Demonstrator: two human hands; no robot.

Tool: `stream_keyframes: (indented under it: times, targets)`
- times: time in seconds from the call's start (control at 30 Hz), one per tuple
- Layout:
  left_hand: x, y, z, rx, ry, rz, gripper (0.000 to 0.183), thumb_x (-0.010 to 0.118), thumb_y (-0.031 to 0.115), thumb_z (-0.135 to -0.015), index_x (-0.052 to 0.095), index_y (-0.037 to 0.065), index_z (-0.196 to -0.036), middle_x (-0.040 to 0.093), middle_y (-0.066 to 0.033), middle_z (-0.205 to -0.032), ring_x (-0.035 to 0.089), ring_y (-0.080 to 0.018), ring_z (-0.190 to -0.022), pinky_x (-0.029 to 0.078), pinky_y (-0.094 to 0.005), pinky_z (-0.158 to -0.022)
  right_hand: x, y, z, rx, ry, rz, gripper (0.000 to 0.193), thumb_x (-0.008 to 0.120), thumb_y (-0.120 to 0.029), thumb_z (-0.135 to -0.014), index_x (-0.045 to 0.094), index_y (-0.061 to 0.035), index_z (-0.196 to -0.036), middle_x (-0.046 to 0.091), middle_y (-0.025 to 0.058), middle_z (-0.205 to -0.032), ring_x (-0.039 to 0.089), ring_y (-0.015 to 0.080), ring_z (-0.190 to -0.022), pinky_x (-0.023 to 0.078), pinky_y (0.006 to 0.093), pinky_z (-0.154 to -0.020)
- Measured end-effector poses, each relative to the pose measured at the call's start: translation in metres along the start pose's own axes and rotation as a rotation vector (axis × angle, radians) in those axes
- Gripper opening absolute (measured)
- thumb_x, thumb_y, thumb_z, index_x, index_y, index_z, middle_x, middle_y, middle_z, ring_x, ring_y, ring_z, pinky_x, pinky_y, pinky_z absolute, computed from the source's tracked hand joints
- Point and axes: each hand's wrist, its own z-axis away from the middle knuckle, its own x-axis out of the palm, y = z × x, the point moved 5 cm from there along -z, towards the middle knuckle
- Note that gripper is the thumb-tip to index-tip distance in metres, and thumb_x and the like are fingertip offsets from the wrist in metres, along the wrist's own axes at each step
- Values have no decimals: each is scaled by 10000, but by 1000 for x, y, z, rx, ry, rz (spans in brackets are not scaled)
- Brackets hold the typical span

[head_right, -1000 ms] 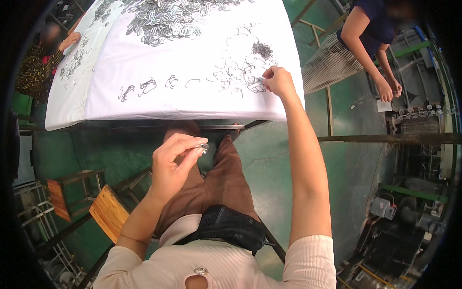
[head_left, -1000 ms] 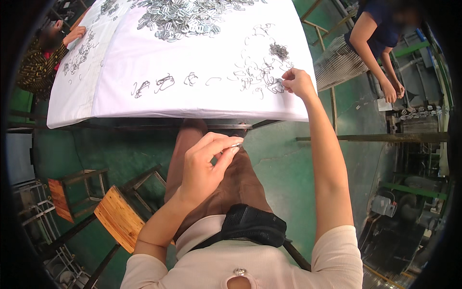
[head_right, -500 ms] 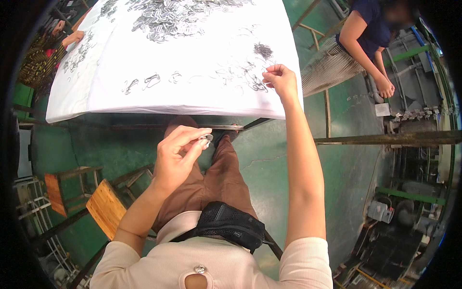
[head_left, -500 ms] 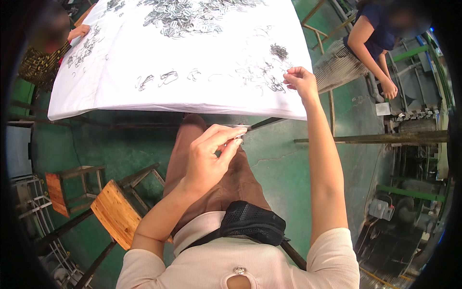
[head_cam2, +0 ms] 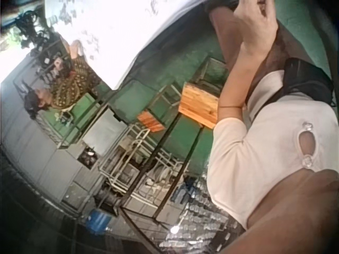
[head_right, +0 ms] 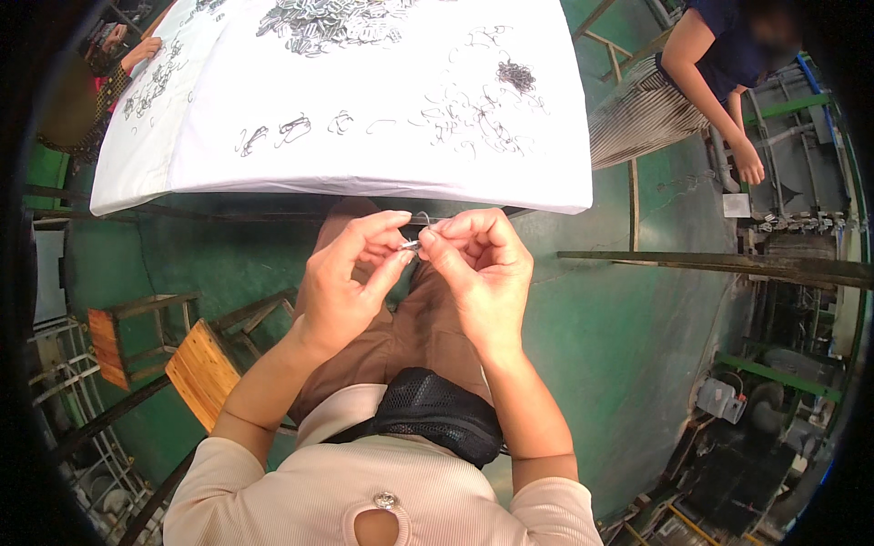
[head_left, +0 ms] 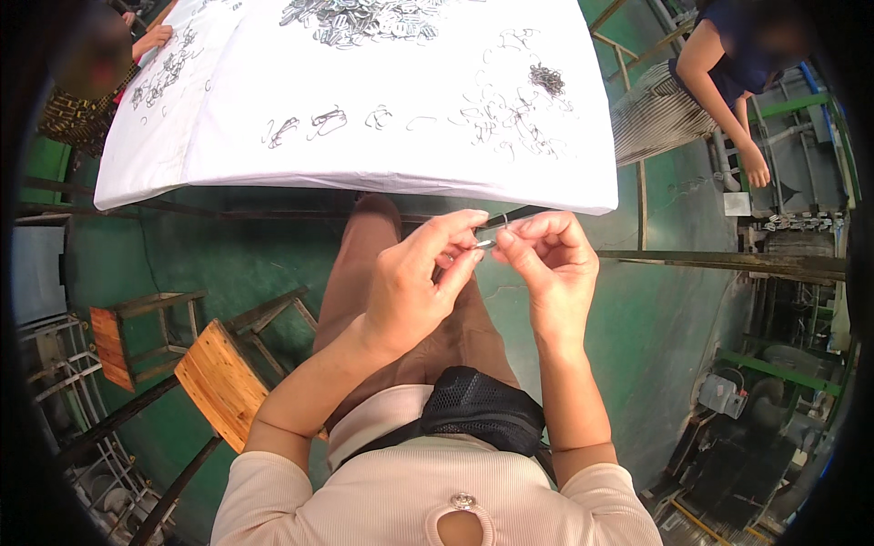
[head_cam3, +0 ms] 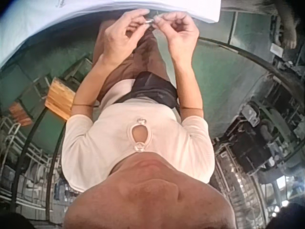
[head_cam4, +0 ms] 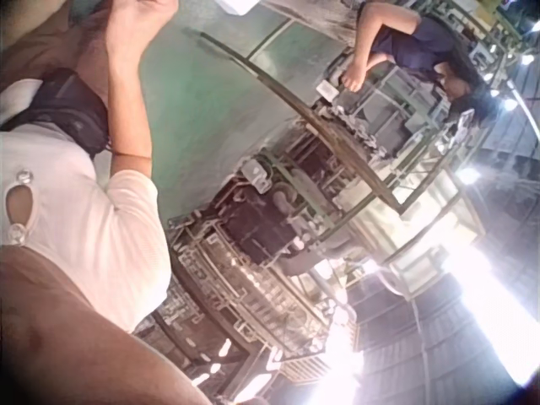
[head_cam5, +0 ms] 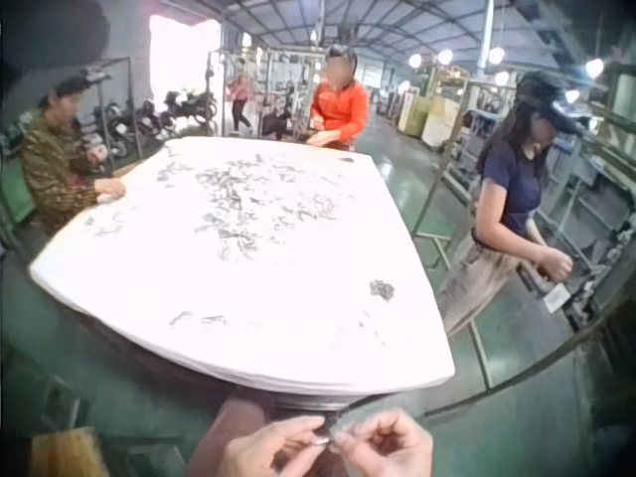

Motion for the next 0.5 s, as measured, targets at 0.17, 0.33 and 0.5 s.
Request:
stream_keyframes:
  times: [0.17,0.33,0.5]
  targets:
    - [-11,1,-15,159,-103,-67,378,689,24,-741,569,31,-1100,637,-89,-878,627,-179,-749,508,-272,-624,-1,-9,7,-266,13,90,171,630,97,-767,510,-19,-804,610,113,-851,599,156,-770,498,274,-731]
    - [-50,-88,-110,-25,147,-252,168,612,126,-815,661,35,-947,655,-110,-887,624,-213,-789,482,-305,-668,-1,-15,16,-364,-4,175,198,640,117,-726,508,-21,-779,617,133,-835,607,182,-766,508,301,-716]
    - [-71,-184,-228,42,127,-574,180,635,190,-799,685,52,-904,654,-113,-886,609,-253,-831,477,-362,-750,10,-27,20,-503,-87,361,210,693,122,-671,537,-11,-717,646,145,-783,649,203,-702,526,277,-605]
